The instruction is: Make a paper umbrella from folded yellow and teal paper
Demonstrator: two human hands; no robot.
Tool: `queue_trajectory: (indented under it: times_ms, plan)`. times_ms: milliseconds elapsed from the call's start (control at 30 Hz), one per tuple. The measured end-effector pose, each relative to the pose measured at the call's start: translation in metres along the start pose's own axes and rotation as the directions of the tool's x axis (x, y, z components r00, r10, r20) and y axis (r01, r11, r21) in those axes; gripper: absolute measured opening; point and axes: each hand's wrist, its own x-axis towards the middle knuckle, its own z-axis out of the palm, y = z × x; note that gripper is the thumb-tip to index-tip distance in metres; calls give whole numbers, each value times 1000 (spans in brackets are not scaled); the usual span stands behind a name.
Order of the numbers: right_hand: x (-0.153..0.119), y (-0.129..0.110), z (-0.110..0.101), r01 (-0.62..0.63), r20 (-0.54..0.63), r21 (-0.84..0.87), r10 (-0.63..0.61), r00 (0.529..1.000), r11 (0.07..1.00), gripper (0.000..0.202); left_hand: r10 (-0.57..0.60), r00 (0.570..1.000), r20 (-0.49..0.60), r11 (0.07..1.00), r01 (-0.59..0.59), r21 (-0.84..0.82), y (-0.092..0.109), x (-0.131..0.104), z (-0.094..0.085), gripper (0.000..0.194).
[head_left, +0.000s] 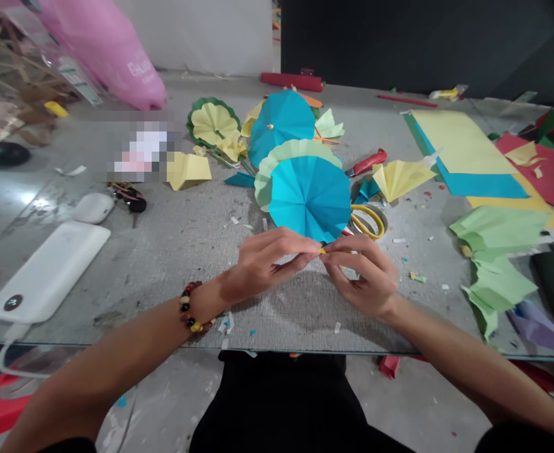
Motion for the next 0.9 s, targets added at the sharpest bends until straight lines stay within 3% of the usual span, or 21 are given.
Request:
queue_trajectory:
  times_ms: [233, 900]
  plan:
    - [-2, 1, 0, 5, -9, 2, -5, 1000, 1000, 34, -51, 998, -41, 998, 52, 26, -2, -3, 1, 25]
    - [-5, 3, 2, 2, 8, 6, -2, 1000, 1000, 31, -22, 999, 29, 1000, 22, 17, -1, -1, 0, 35]
